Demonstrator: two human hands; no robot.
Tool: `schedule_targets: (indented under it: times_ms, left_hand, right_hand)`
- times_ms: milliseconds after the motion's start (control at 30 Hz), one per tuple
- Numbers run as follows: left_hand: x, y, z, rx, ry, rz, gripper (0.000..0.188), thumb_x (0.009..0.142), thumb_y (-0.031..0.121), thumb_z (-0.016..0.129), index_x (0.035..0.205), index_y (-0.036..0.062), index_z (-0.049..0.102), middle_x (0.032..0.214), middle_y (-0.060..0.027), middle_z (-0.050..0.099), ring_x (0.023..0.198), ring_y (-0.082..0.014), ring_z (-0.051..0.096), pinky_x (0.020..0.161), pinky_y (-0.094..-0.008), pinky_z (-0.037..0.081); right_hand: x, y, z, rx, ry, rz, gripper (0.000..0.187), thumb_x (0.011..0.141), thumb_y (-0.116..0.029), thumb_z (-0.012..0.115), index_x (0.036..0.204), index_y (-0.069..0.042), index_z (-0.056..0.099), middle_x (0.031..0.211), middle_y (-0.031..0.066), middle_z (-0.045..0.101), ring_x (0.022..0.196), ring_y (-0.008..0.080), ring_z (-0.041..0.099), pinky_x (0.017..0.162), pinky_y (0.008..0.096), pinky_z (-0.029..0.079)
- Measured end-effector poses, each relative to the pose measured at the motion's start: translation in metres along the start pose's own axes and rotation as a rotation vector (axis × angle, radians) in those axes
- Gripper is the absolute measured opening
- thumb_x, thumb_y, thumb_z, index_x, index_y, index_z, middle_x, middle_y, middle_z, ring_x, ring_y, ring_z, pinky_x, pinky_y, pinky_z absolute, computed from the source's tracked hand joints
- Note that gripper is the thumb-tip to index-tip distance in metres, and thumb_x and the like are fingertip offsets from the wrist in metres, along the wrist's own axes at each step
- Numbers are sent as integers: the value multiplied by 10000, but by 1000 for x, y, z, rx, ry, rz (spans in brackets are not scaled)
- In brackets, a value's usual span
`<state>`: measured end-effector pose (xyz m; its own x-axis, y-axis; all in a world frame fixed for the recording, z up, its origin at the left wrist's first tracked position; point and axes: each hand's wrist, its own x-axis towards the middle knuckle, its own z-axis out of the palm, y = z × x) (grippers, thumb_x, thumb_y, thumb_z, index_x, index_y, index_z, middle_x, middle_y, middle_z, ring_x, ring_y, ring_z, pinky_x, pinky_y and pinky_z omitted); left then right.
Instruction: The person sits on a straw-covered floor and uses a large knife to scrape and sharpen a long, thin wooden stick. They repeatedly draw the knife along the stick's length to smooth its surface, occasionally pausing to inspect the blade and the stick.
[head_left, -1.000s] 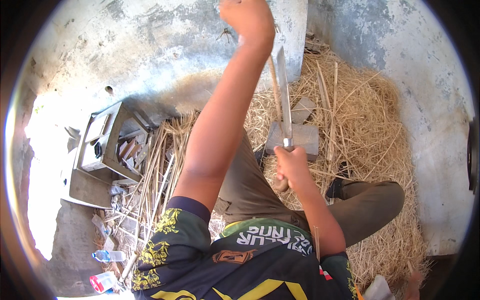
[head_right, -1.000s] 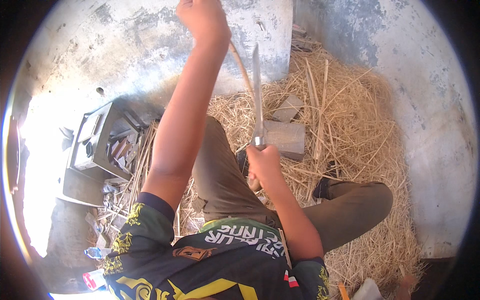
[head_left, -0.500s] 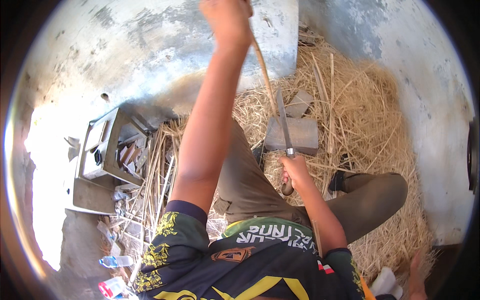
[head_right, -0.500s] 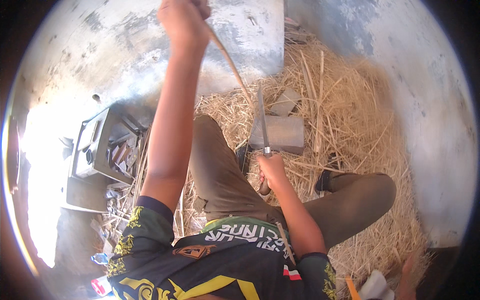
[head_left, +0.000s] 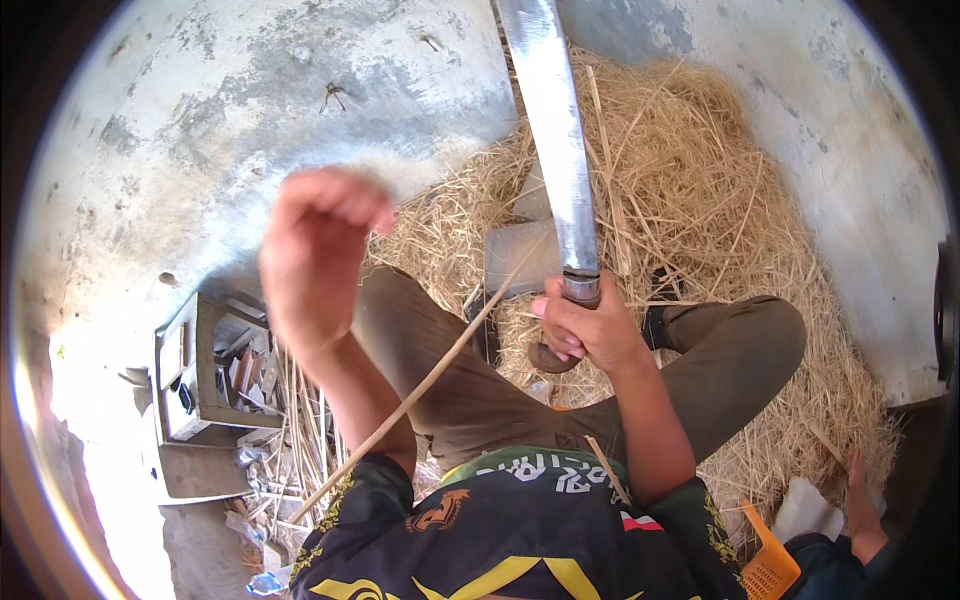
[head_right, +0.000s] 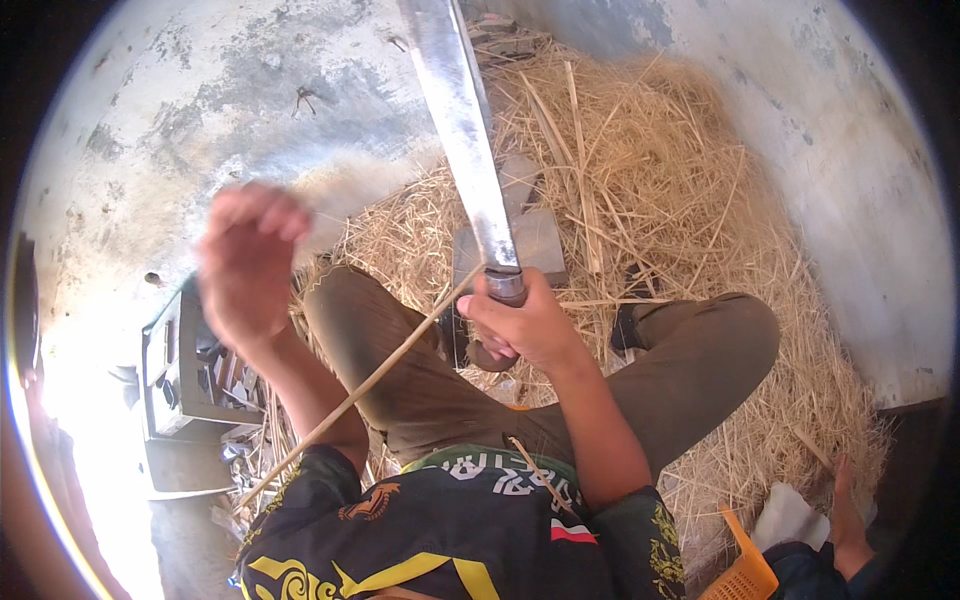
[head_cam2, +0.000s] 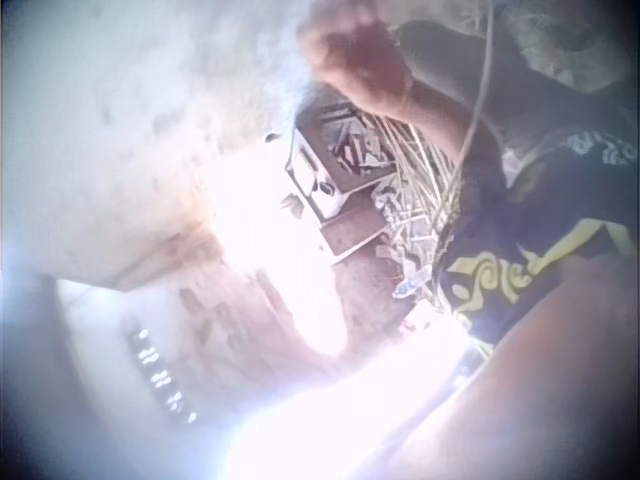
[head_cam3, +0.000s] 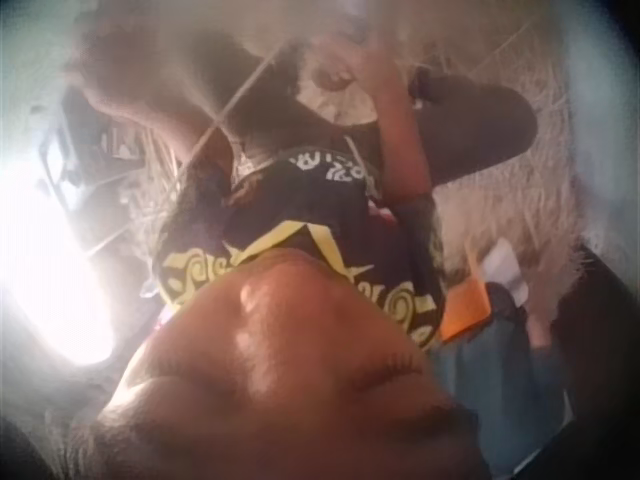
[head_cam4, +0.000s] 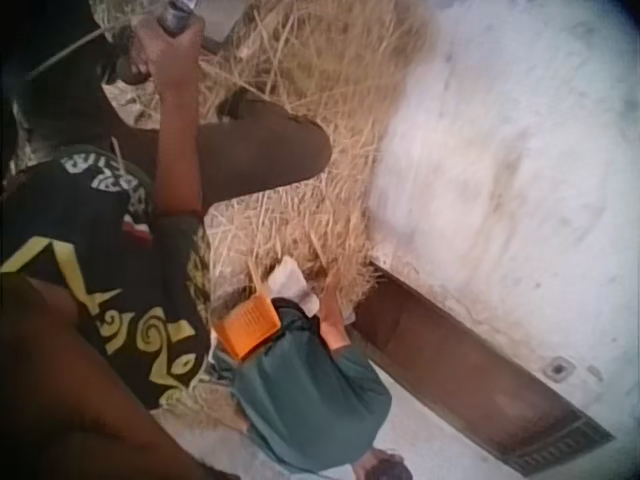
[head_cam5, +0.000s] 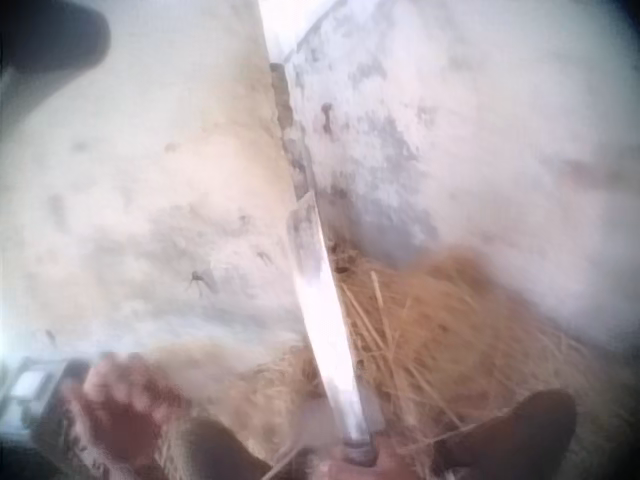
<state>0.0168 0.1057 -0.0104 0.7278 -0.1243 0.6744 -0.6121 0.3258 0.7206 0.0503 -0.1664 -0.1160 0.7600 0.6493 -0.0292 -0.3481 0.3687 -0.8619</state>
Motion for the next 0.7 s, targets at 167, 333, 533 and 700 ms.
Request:
schedule_targets:
  times_ms: [167, 333, 533, 700]
  left_hand:
    - [37, -79, 55, 179, -54, -321, 781, 823, 424, 825, 1395, -6, 513, 1262, -142, 640, 1132, -253, 632, 955, -407, 496]
    - [18, -116, 42, 18, 131, -444, 360, 996, 176, 656, 1266, -55, 592, 1057, -166, 724, 1000, -253, 697, 935, -407, 544]
    - [5, -137, 15, 160, 390, -198, 248, 999, 114, 650, 1152, -81, 648, 1006, -188, 754, 974, -242, 734, 936, -398, 570]
    - [0, -135, 18, 117, 503, -237, 191, 984, 74, 667, 1089, -85, 664, 1016, -208, 743, 978, -247, 735, 916, -379, 586]
  right_hand:
    - [0, 7, 0, 22, -3, 98, 262, 927, -33, 655, 740, -90, 481, 521, -27, 448, 398, 64, 413, 396, 263, 335]
    - [10, 18, -14, -253, 129, 129, 229, 908, -151, 729, 753, -34, 609, 611, 3, 597, 468, 81, 524, 471, 262, 412]
    - [42, 60, -29, -803, 687, -236, 195, 857, -142, 762, 866, -1, 627, 679, 33, 622, 620, 97, 559, 576, 316, 447]
    - [53, 94, -50, -500, 698, -156, 169, 830, -67, 767, 893, -16, 618, 707, -14, 598, 694, 41, 541, 600, 268, 452]
